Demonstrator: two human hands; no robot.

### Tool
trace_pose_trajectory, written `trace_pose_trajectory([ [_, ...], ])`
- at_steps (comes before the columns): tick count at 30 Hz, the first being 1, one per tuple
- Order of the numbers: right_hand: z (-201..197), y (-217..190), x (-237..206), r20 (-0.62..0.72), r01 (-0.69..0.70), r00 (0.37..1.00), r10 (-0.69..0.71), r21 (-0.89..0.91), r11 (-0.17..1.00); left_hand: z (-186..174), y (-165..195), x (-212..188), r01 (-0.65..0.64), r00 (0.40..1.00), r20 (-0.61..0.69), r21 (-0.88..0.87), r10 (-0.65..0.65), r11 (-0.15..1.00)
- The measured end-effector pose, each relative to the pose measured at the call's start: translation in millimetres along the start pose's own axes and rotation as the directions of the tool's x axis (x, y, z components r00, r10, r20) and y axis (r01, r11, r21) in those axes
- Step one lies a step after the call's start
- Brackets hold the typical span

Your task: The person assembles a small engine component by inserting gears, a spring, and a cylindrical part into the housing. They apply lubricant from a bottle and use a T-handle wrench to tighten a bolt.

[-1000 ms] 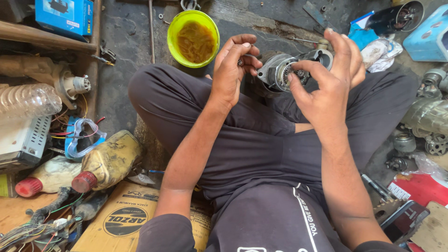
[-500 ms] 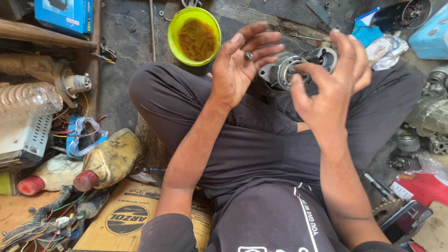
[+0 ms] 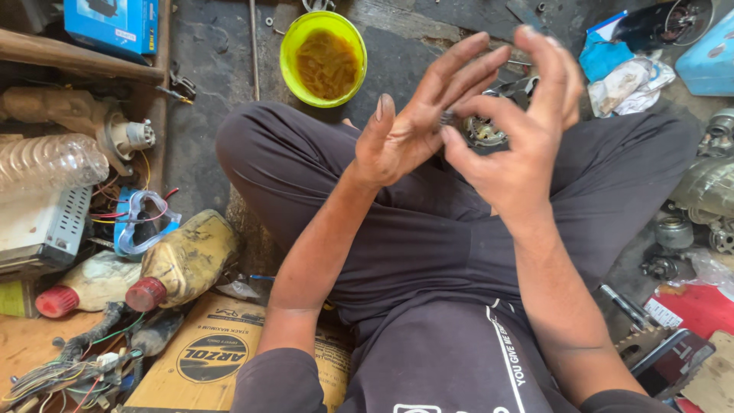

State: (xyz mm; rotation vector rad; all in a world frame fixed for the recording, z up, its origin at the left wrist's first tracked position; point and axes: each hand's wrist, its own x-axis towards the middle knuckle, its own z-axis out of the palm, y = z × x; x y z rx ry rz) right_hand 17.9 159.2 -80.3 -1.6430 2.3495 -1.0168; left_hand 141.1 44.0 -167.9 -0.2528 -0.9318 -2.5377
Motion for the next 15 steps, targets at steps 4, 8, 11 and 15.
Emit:
trace_pose_trajectory([
  [4,-22.4,11.7,-10.3,0.001,-0.056,0.998,0.056,-0.054,0.997,-9.9,2.7,-2.4,-0.032,0.988,-0.142,0.193,0.060,0.981],
  [8,-30.9,21.2,-22.9,0.068,-0.078,0.993,0.095,-0.216,0.973,-25.1,4.1,-4.0,-0.003,0.946,-0.286,0.468,0.154,0.884],
  [11,-24.7,26.6,-26.7,0.106,-0.076,0.989,0.104,-0.244,0.967,-27.1,-2.4,-4.4,0.031,0.928,-0.333,0.516,0.167,0.856],
  [15,-18.0,30.7,-26.9,0.108,-0.093,0.987,0.116,-0.200,0.975,-23.8,-9.6,-4.5,0.043,0.925,-0.352,0.470,0.143,0.881],
])
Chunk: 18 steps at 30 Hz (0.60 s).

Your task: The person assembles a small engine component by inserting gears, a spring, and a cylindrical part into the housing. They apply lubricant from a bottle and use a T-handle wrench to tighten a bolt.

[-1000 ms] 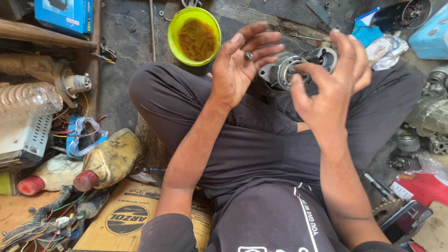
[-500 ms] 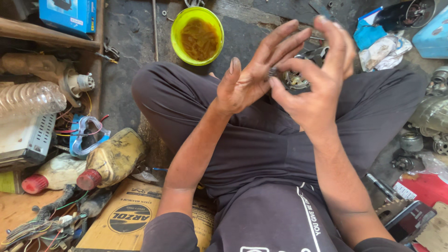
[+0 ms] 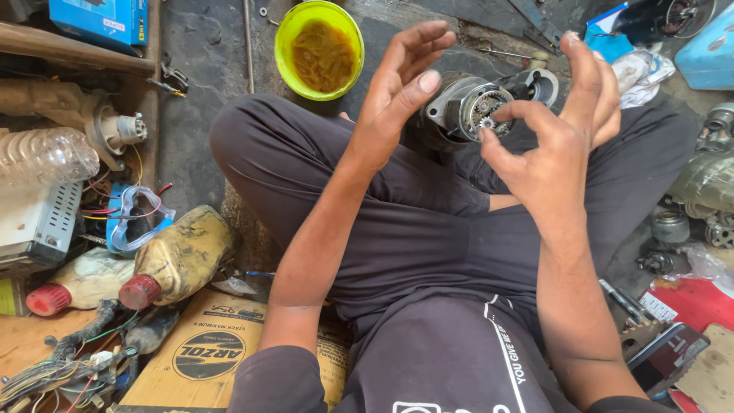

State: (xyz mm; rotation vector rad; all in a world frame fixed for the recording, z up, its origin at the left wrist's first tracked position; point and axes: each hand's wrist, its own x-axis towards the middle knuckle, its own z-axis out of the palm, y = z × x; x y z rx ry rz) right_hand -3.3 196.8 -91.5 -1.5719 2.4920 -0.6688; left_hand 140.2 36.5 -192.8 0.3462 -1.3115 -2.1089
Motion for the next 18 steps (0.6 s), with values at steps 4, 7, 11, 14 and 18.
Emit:
trace_pose_trajectory([
  [4,-3.1,1.9,1.4,0.051,-0.013,0.999,0.011,0.033,0.999,1.1,-0.2,1.3,0.023,0.999,-0.030,-0.027,-0.024,0.999],
  [7,-6.6,3.2,3.4,0.077,0.001,0.997,-0.006,0.057,0.998,0.9,-0.1,2.0,0.033,0.998,-0.047,-0.035,-0.034,0.999],
  [11,-8.9,5.7,4.1,0.091,-0.005,0.996,-0.007,0.132,0.991,1.6,-0.7,1.4,0.039,0.998,-0.044,-0.048,-0.041,0.998],
  [14,-7.6,8.4,1.7,0.082,0.003,0.997,-0.013,0.117,0.993,2.4,-0.7,0.8,0.051,0.998,-0.033,-0.032,-0.052,0.998],
  [18,-5.1,13.1,-1.7,0.072,-0.007,0.997,0.000,0.095,0.995,3.2,-0.5,0.8,0.052,0.998,-0.028,-0.019,-0.052,0.998],
])
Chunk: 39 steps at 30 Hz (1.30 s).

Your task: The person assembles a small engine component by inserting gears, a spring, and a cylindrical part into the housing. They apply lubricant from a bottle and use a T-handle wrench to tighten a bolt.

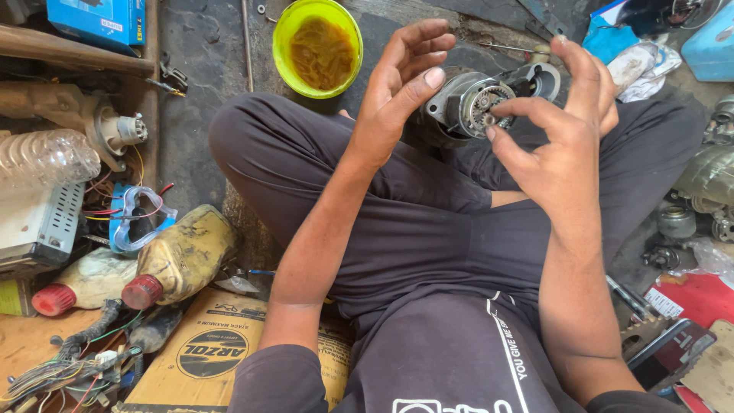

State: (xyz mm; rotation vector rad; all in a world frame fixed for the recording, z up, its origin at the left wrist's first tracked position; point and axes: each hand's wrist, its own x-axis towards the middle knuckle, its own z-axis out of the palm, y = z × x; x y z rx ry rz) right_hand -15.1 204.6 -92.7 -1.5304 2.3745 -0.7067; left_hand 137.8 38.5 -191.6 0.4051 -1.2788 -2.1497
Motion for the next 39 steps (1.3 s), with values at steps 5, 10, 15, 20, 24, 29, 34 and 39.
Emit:
trace_pose_trajectory([
  [5,1.6,1.4,-2.1,-0.013,-0.014,1.000,0.015,0.032,0.999,-0.3,-0.6,-0.9,-0.007,1.000,0.002,0.030,0.007,1.000],
  [10,2.0,-0.6,-2.0,-0.026,-0.020,0.999,0.022,0.050,0.999,1.1,-3.4,-0.6,0.017,1.000,0.000,0.025,-0.017,1.000],
  [15,-1.8,-0.1,2.5,-0.018,-0.019,1.000,0.020,0.041,0.999,1.0,-5.3,-1.6,0.031,1.000,-0.005,0.063,-0.031,0.997],
  [20,-7.1,-2.3,5.7,-0.002,0.011,1.000,-0.010,0.045,0.999,2.4,-9.3,0.1,0.031,0.999,0.022,0.116,-0.034,0.993],
  [24,-6.7,-5.1,7.1,0.004,0.018,1.000,-0.018,0.070,0.997,4.0,-11.8,-0.1,0.009,1.000,0.026,0.209,-0.015,0.978],
  [29,-4.3,-7.1,6.9,0.008,0.020,1.000,-0.020,0.047,0.999,6.8,-13.2,0.1,-0.010,1.000,0.020,0.291,0.004,0.957],
  [34,-4.6,-8.0,6.8,0.020,0.003,1.000,-0.004,0.044,0.999,11.6,-13.0,-1.2,-0.005,1.000,0.012,0.354,0.001,0.935],
  [39,-5.5,-11.9,1.8,0.004,-0.030,1.000,0.030,0.068,0.997,16.6,-12.0,-1.3,-0.036,0.999,0.019,0.437,0.030,0.899],
])
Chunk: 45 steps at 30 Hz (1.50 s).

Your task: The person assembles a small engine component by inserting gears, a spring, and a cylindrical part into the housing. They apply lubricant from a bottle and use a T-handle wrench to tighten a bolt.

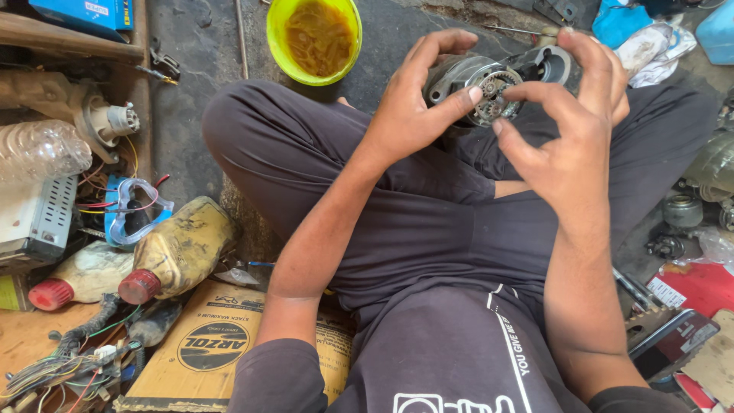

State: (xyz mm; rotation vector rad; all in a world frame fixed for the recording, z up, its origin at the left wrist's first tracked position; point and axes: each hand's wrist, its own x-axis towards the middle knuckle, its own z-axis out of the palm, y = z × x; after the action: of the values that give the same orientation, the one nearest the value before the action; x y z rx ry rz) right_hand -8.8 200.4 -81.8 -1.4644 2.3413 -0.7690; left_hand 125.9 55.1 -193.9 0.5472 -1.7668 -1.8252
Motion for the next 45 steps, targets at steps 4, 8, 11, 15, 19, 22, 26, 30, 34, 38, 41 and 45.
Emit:
trace_pose_trajectory([
  [4,2.8,-4.1,-9.0,-0.054,0.050,0.997,-0.057,-0.127,0.991,4.2,1.6,-1.2,-0.029,0.999,-0.030,0.203,0.035,0.979],
  [8,8.9,-4.7,-17.3,-0.071,0.036,0.996,-0.047,-0.146,0.989,12.3,0.0,-0.7,-0.026,0.998,-0.044,0.235,0.037,0.972],
  [11,12.2,-2.3,-24.3,-0.076,0.036,0.996,-0.050,-0.175,0.984,17.7,-2.3,0.1,-0.007,0.999,-0.040,0.278,0.019,0.960],
  [15,18.3,2.9,-34.4,-0.088,0.048,0.994,-0.069,-0.216,0.975,19.9,-4.7,1.4,0.011,0.999,-0.036,0.290,0.000,0.957],
  [19,25.0,9.2,-41.8,-0.126,0.028,0.991,-0.054,-0.203,0.979,22.6,-5.7,1.2,0.017,0.999,-0.038,0.330,-0.004,0.944],
  [22,27.9,11.3,-45.1,-0.134,0.012,0.990,-0.037,-0.183,0.983,23.9,-5.5,0.5,0.050,0.999,-0.030,0.336,-0.042,0.940],
  [26,28.1,10.3,-42.6,-0.129,0.011,0.991,-0.037,-0.198,0.980,23.8,-4.3,2.0,0.023,1.000,-0.028,0.373,-0.013,0.928],
  [30,26.1,7.4,-37.7,-0.095,0.007,0.995,-0.031,-0.242,0.970,24.7,-2.6,2.7,0.069,0.998,-0.030,0.372,-0.062,0.926],
  [34,20.0,22.9,-36.6,-0.157,0.004,0.987,-0.022,-0.118,0.993,22.3,-4.8,1.8,0.050,0.999,-0.026,0.327,-0.044,0.944],
  [38,8.1,93.0,-19.4,-0.330,-0.159,0.935,0.129,-0.064,0.985,14.1,-11.9,4.2,0.035,0.999,-0.033,0.072,-0.032,0.997],
  [41,10.4,173.4,3.8,-0.331,-0.318,0.927,0.179,-0.436,0.842,8.3,-17.2,9.5,0.000,0.994,-0.111,0.043,0.005,0.999],
  [45,36.3,273.6,32.2,-0.259,-0.443,0.895,0.362,-0.603,0.664,4.3,-18.9,12.5,0.132,0.976,-0.176,0.028,-0.125,0.991],
])
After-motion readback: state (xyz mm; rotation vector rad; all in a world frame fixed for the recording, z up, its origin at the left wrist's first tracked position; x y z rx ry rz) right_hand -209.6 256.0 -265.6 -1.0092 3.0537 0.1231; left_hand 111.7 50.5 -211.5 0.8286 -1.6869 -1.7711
